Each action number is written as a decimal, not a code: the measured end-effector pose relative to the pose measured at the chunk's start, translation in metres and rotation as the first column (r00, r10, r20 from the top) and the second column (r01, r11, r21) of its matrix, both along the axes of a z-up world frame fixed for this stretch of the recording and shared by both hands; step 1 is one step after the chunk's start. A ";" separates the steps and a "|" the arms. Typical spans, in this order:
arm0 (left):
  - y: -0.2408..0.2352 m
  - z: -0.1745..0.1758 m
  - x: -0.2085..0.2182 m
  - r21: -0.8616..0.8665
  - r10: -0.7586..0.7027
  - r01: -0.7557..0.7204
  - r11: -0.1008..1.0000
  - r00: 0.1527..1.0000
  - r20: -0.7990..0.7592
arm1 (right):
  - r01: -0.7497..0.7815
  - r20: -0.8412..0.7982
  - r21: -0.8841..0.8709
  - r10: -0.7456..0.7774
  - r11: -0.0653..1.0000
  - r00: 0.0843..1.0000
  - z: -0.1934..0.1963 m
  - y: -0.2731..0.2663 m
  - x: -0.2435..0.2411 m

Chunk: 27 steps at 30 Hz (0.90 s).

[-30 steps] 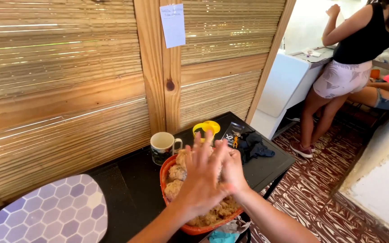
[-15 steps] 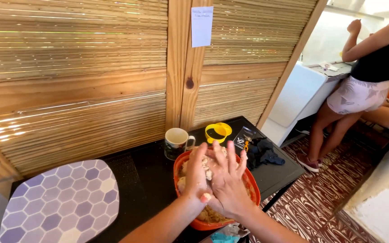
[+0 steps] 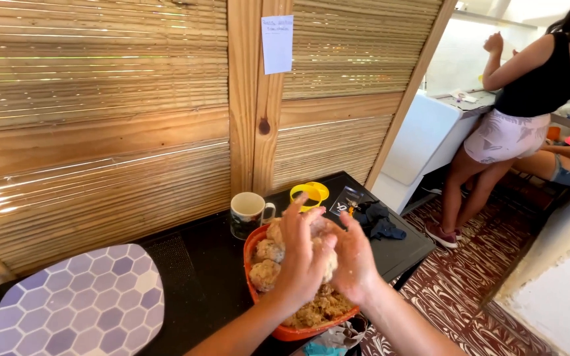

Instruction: Forming small balls from a food mixture by hand in a bowl.

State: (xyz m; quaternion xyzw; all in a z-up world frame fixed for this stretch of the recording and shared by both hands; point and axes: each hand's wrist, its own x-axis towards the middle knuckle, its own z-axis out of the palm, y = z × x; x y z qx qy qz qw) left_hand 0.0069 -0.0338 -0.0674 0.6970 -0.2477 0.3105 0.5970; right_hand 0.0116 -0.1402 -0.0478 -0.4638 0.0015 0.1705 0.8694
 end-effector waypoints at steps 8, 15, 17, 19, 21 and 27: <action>0.001 0.007 -0.013 0.345 0.347 -0.420 0.839 0.903 0.255 | 0.402 0.527 -0.359 -0.172 0.842 0.832 -0.031 0.019 -0.007; 0.018 0.025 -0.015 -0.257 0.017 0.006 0.967 0.996 0.087 | 0.272 0.056 0.158 -0.283 0.949 0.957 -0.005 0.011 0.009; 0.015 0.021 -0.016 -0.245 -0.142 0.122 0.962 0.988 -0.064 | 0.183 0.145 0.101 -0.197 0.978 0.970 0.012 0.022 -0.013; 0.016 0.024 -0.016 -0.158 -0.058 0.055 0.986 0.998 -0.011 | 0.017 0.358 0.109 -0.055 0.994 0.932 0.000 0.024 -0.022; 0.014 0.020 -0.012 -0.077 0.019 -0.015 0.997 0.999 0.049 | -0.150 0.548 0.079 0.083 0.986 0.832 -0.010 0.023 -0.029; 0.014 0.008 -0.002 -0.114 0.116 -0.087 0.990 0.953 0.279 | -0.353 0.605 0.260 0.133 0.899 0.785 -0.014 0.017 -0.033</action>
